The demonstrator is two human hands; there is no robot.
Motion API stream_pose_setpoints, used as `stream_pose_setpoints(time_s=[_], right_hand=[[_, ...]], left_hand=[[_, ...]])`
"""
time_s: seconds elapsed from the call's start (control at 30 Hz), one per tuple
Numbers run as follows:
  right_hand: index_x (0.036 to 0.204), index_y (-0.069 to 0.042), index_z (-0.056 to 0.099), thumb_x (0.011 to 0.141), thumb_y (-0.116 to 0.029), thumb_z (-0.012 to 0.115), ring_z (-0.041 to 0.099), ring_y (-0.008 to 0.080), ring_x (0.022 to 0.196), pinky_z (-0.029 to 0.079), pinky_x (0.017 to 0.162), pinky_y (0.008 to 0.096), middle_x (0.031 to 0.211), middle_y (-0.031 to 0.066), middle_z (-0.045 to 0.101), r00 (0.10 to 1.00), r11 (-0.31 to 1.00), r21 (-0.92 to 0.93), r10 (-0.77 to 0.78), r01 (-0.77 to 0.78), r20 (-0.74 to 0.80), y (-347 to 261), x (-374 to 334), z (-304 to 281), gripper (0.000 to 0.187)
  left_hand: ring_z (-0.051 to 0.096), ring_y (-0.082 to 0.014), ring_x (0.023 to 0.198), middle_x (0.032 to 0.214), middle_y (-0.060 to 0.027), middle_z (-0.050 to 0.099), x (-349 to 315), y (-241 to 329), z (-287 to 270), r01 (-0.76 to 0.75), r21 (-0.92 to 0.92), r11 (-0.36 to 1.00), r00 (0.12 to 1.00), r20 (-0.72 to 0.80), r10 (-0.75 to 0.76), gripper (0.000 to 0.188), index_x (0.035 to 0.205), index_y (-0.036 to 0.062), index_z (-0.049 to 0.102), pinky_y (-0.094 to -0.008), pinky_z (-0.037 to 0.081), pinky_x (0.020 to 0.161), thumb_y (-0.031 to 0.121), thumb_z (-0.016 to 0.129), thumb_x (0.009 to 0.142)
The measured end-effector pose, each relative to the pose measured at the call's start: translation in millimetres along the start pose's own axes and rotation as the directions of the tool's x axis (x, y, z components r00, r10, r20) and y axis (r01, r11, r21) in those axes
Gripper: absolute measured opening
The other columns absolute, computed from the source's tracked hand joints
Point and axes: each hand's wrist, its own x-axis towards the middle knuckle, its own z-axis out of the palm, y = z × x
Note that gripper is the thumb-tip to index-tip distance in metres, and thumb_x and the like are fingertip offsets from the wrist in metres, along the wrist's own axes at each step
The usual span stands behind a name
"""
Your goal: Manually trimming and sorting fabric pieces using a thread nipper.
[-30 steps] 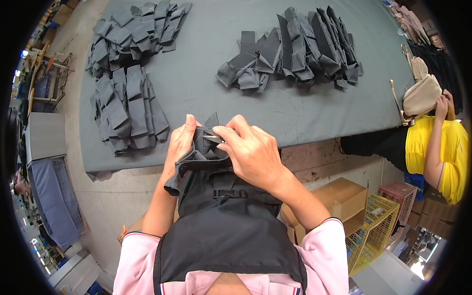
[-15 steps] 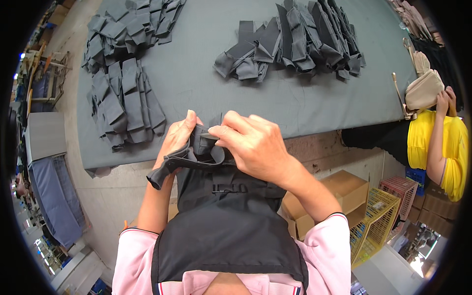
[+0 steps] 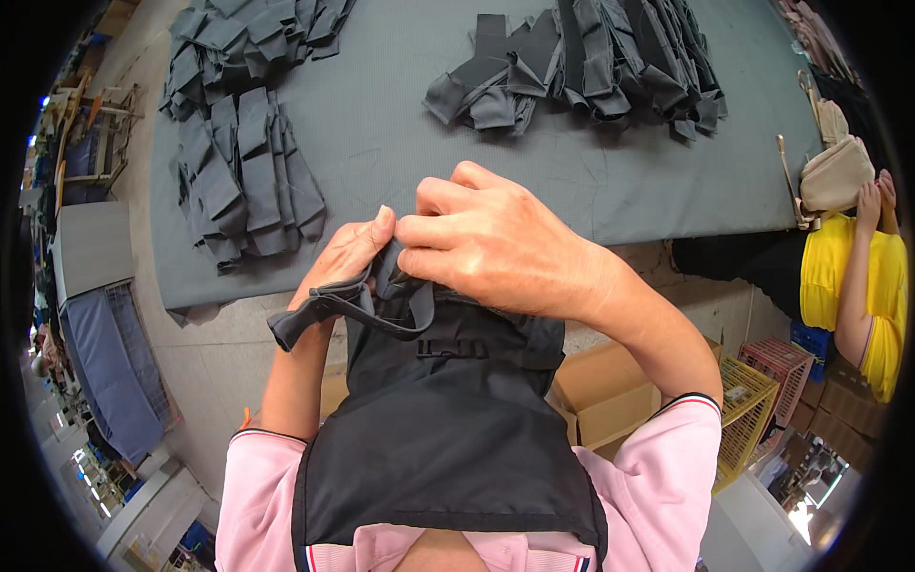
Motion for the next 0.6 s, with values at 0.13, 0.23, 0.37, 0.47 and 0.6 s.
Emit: stream_pose_setpoints(time_s=[0.13, 0.23, 0.37, 0.47, 0.6], right_hand=[[0.087, -0.009, 0.065, 0.069, -0.012, 0.067, 0.055, 0.0185, 0.077, 0.042, 0.065, 0.0307, 0.078, -0.0013, 0.055, 1.000, 1.000, 0.025, -0.013, 0.013, 0.006, 2.0, 0.4, 1.8, 0.018], [0.087, -0.008, 0.065, 0.070, -0.012, 0.069, 0.055, 0.0201, 0.078, 0.043, 0.066, 0.0318, 0.078, -0.0009, 0.055, 1.000, 0.998, 0.065, 0.004, -0.004, 0.011, 1.5, 1.8, 4.8, 0.018], [0.090, -0.006, 0.065, 0.071, -0.006, 0.069, 0.052, 0.0160, 0.077, 0.043, 0.068, 0.0304, 0.080, 0.0028, 0.054, 0.943, 0.745, 0.606, 0.332, -0.278, 0.025, 3.0, -7.3, 19.7, 0.019], [0.099, -0.001, 0.067, 0.073, 0.001, 0.067, 0.053, 0.0114, 0.077, 0.045, 0.069, 0.0293, 0.084, 0.0056, 0.056, 0.830, 0.337, 0.823, 0.494, -0.457, 0.259, -0.2, -12.7, 21.2, 0.026], [0.096, -0.002, 0.067, 0.073, 0.002, 0.067, 0.054, 0.0135, 0.071, 0.044, 0.059, 0.0286, 0.081, 0.0049, 0.054, 0.770, 0.268, 0.842, 0.592, -0.469, 0.240, -4.6, -14.4, 14.8, 0.023]], left_hand=[[0.039, -0.0067, 0.063, 0.066, 0.0029, 0.047, 2.7, -0.3, -1.5, 0.017, 0.059, 0.998, 1.000, -0.014, -0.016, 0.054, 0.077, 0.0045, 0.057, -0.0229, 0.032, 0.057, 0.054, 0.044, 0.093], [0.039, -0.0070, 0.064, 0.067, 0.0025, 0.048, 1.5, 0.0, -1.2, 0.040, 0.023, 0.999, 0.999, 0.026, -0.041, 0.055, 0.078, 0.0046, 0.059, -0.0230, 0.033, 0.059, 0.054, 0.042, 0.094], [0.036, -0.0028, 0.051, 0.059, 0.0066, 0.043, 3.7, -1.6, 0.1, -0.068, 0.001, 0.998, 0.998, 0.013, 0.068, 0.051, 0.071, 0.0104, 0.056, -0.0208, 0.028, 0.045, 0.053, 0.042, 0.094], [0.035, -0.0033, 0.050, 0.057, 0.0063, 0.043, 5.4, -8.2, -0.9, -0.075, 0.001, 0.997, 0.997, 0.021, 0.075, 0.051, 0.071, 0.0101, 0.056, -0.0210, 0.028, 0.045, 0.053, 0.041, 0.095], [0.040, -0.0067, 0.063, 0.066, 0.0026, 0.049, 6.4, -7.1, -6.5, -0.031, 0.049, 0.998, 0.999, 0.042, 0.029, 0.058, 0.075, 0.0030, 0.061, -0.0236, 0.034, 0.058, 0.056, 0.044, 0.093]])
